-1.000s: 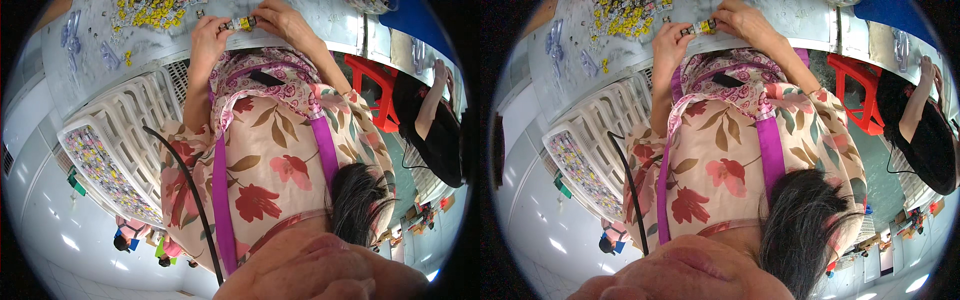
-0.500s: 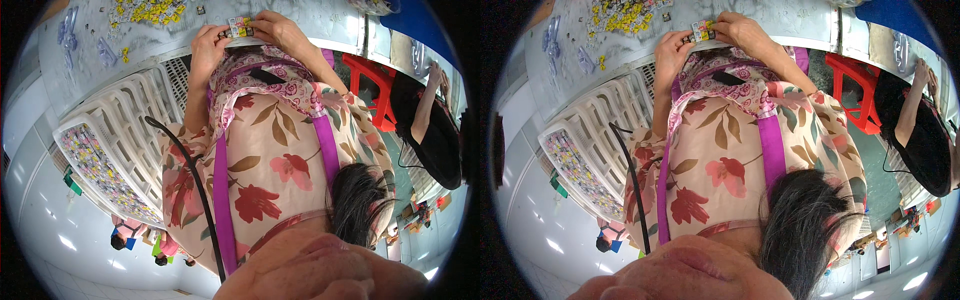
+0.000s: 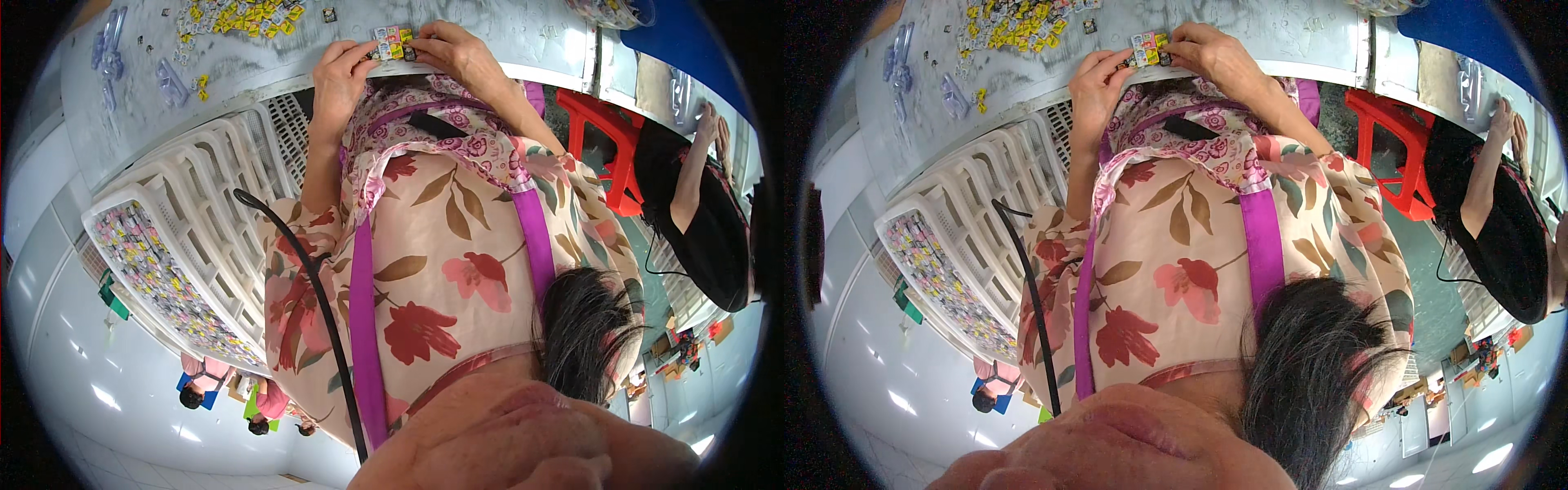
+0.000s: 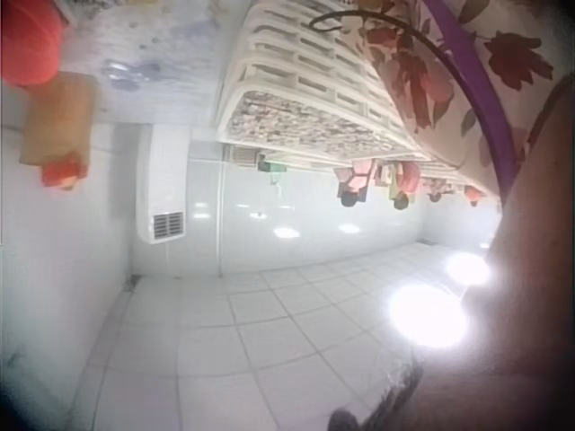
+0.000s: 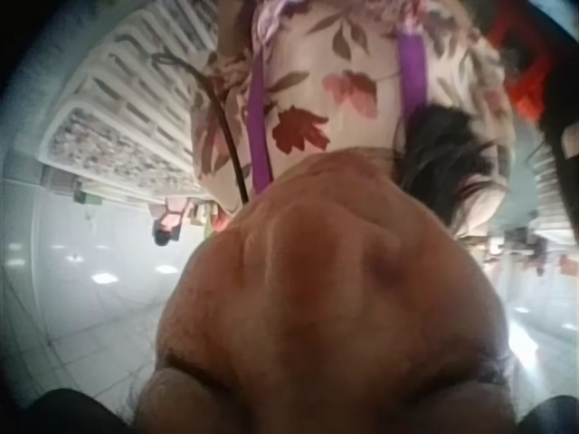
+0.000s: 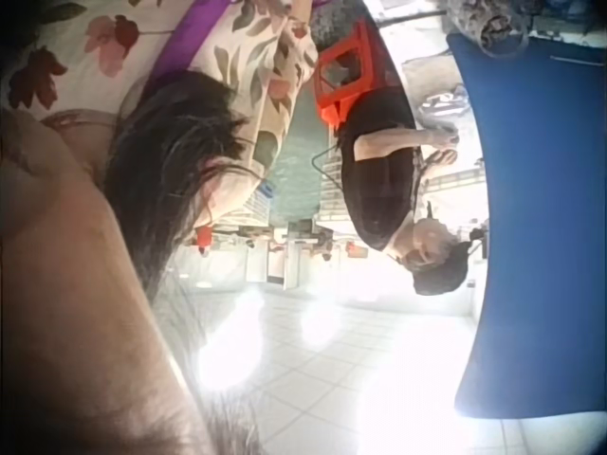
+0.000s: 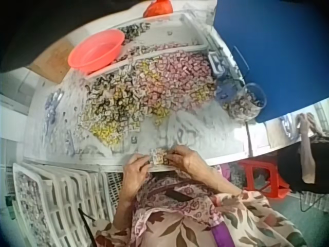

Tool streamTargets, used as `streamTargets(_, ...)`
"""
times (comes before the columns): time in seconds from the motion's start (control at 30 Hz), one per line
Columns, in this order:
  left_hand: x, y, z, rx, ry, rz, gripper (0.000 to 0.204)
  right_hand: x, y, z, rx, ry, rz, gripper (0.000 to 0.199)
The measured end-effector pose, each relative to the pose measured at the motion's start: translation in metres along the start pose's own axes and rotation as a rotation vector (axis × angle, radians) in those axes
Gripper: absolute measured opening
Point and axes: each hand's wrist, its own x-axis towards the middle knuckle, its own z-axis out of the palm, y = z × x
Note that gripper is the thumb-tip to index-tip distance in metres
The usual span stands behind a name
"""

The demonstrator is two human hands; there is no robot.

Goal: Sorting and aligning small plastic toy components into organized rows on a workbench.

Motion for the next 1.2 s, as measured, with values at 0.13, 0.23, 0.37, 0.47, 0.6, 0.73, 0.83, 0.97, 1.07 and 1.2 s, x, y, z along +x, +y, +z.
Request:
streamTargets(0.13,0.001,0.001,0.0,0.055,0.007,0.101,0.023,-0.002,-0.002,0.002,0.003,0.017,0.039,0.029)
streamTargets(0.23,0.0,0.0,0.0,0.069,-0.004,0.114,0.022,-0.001,-0.003,0.0,0.0,0.003,0.039,0.03)
streamTargets(0.37,0.001,0.0,-0.001,0.057,-0.014,0.108,0.021,-0.002,-0.001,0.003,-0.011,0.023,0.006,0.03)
streamTargets(0.47,0.0,0.002,-0.003,0.047,-0.026,0.078,0.02,-0.002,-0.001,0.005,-0.019,0.018,0.004,0.029)
streamTargets(0.6,-0.001,0.0,-0.001,0.043,-0.011,0.081,0.019,-0.003,-0.001,0.011,-0.064,0.078,-0.007,0.026)
streamTargets(0.73,0.0,0.005,-0.001,-0.003,-0.002,-0.006,0.02,-0.004,-0.001,0.011,-0.055,0.106,-0.005,0.029)
streamTargets(0.83,-0.001,0.003,-0.001,-0.043,0.02,-0.063,0.021,-0.002,-0.002,0.006,0.101,0.108,0.034,0.034)
streamTargets(0.97,-0.001,0.001,0.0,-0.054,0.034,-0.104,0.023,-0.005,-0.004,-0.003,0.18,0.106,0.12,0.036)
streamTargets(1.07,0.0,0.0,0.0,-0.052,0.031,-0.117,0.023,-0.01,-0.001,-0.004,0.177,0.117,0.154,0.034)
streamTargets(1.2,0.004,-0.003,0.001,-0.036,0.002,-0.129,0.023,-0.009,0.002,0.0,0.177,0.107,0.191,0.029)
